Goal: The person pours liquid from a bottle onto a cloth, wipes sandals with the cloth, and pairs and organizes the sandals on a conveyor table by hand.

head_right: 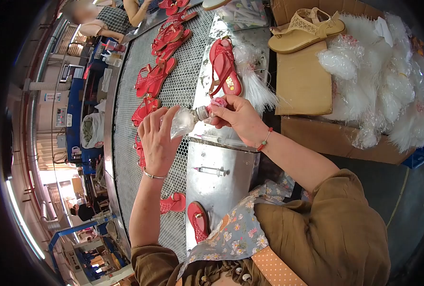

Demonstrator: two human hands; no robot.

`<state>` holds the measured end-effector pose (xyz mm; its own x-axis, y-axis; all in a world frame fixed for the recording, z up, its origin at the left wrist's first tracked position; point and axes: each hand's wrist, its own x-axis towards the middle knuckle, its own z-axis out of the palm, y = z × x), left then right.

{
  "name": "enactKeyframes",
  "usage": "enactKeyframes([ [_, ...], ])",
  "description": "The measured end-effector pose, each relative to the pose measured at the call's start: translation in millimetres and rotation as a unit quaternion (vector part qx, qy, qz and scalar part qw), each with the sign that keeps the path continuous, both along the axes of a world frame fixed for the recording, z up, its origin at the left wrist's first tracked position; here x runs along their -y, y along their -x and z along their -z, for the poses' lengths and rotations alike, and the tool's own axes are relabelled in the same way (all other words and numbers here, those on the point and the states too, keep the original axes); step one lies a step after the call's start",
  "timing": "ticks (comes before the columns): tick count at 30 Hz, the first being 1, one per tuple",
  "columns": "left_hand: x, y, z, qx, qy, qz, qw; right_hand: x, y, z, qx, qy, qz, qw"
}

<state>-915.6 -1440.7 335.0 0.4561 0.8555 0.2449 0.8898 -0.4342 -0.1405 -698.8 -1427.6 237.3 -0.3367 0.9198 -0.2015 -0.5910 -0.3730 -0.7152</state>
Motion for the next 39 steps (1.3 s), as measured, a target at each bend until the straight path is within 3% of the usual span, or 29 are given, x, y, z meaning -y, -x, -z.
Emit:
enactKeyframes([
  [5,-4.3,2.0,2.6,-0.012,0.004,0.0,1.0,-0.9,1.4,0.8,0.006,-0.001,0.001,1.0],
  [11,-30.8,3.7,40.3,0.169,0.035,-0.058,0.983,-5.6,-10.6,3.7,0.025,-0.019,0.013,0.999],
  [14,-59.1,-2.5,71.9,0.415,0.116,-0.151,0.89,-2.4,-14.9,1.9,0.02,-0.019,0.047,0.999],
  [19,-79.2,-23.4,115.1,0.536,0.016,-0.123,0.835,5.8,-21.7,4.3,0.04,-0.023,0.04,0.998],
  [23,-70.9,-14.5,116.1,0.595,0.03,-0.146,0.79,9.4,-13.5,5.7,0.06,-0.048,0.015,0.997],
  [29,-56.0,-9.5,124.5,0.584,0.155,-0.142,0.784,17.5,18.3,-0.4,0.059,-0.066,-0.045,0.995],
  [33,-44.7,4.3,148.9,0.528,0.085,-0.082,0.841,32.4,30.6,-13.7,0.08,-0.07,-0.064,0.992],
  [35,-24.3,35.9,131.9,0.486,0.072,-0.061,0.869,37.5,34.3,-16.3,0.096,-0.075,-0.071,0.99],
  [38,51.8,91.2,89.9,0.489,0.103,-0.102,0.86,54.3,39.3,-3.8,0.115,-0.062,-0.125,0.984],
  [39,120.0,121.4,81.0,0.419,0.115,-0.075,0.897,61.1,48.5,2.4,0.12,-0.059,-0.155,0.979],
])
